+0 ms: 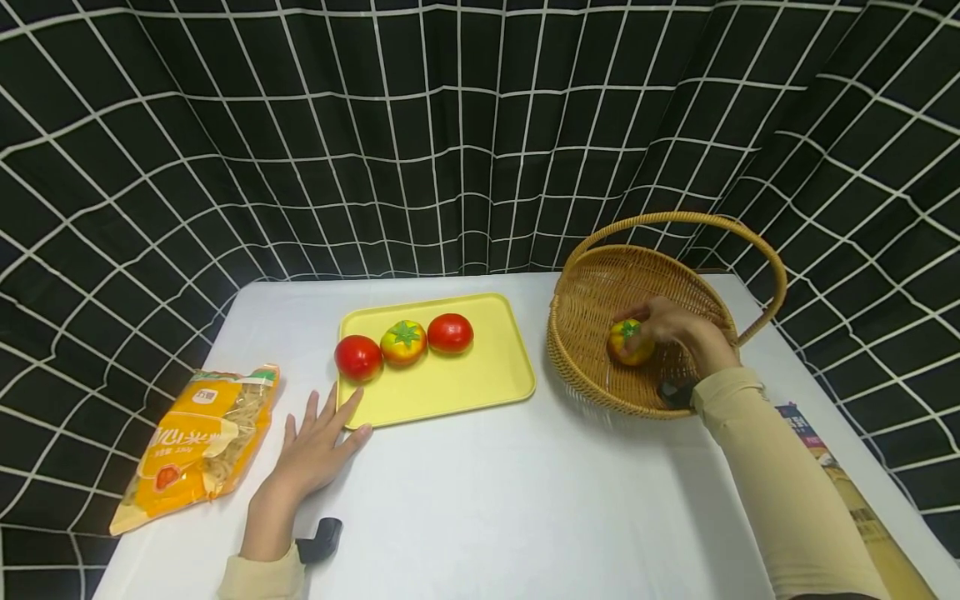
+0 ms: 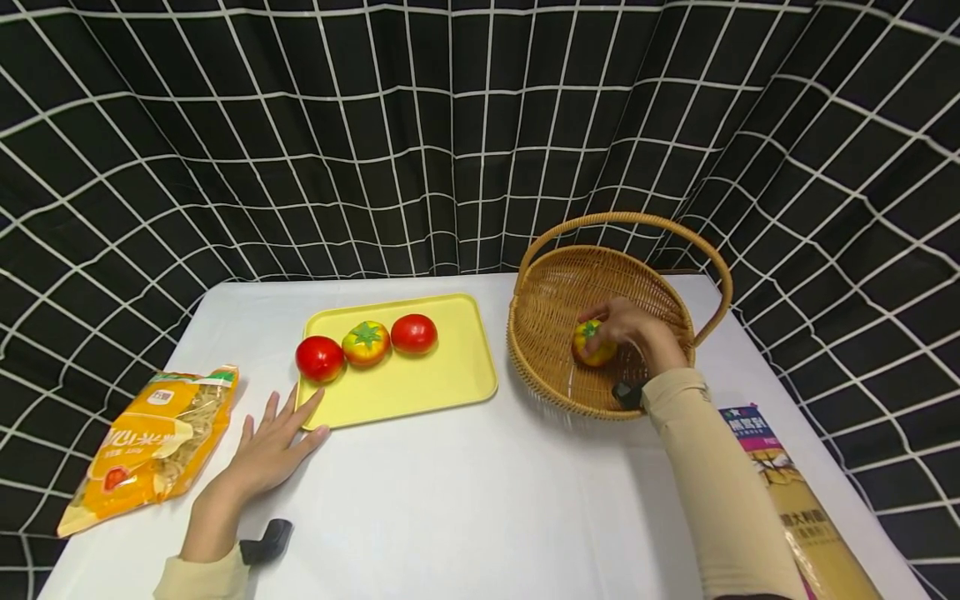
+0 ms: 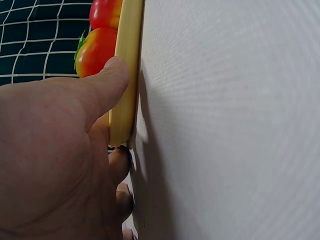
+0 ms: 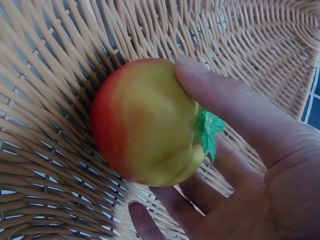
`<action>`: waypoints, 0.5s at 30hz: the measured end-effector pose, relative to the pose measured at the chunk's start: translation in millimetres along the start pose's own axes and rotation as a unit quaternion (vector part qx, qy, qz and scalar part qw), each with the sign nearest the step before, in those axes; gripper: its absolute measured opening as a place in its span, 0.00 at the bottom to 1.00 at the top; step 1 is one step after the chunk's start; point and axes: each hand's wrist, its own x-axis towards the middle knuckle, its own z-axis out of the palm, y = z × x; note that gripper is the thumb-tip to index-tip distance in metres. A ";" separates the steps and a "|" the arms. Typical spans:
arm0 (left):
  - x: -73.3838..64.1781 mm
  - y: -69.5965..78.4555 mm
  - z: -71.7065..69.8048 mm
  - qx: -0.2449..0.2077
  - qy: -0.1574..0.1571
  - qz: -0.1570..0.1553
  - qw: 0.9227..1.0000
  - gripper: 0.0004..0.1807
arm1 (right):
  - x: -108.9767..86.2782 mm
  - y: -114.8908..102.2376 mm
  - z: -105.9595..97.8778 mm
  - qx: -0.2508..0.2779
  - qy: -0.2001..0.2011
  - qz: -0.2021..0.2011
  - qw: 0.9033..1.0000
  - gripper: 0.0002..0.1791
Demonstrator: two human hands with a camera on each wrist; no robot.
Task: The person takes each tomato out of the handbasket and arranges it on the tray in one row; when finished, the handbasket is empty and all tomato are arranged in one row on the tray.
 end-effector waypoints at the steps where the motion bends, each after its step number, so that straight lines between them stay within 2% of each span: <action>1: 0.0 0.0 0.0 0.000 0.000 0.000 1.000 0.42 | 0.1 0.1 0.1 0.001 0.000 0.002 1.000 0.40; 10: 0.2 -0.4 0.0 0.003 0.001 0.002 1.000 0.43 | 0.2 -1.2 -0.1 -0.004 0.001 0.006 1.000 0.39; 15: 0.5 -0.6 0.2 0.003 -0.001 0.000 1.000 0.43 | -2.4 -9.9 -3.0 -0.015 0.006 0.003 1.000 0.39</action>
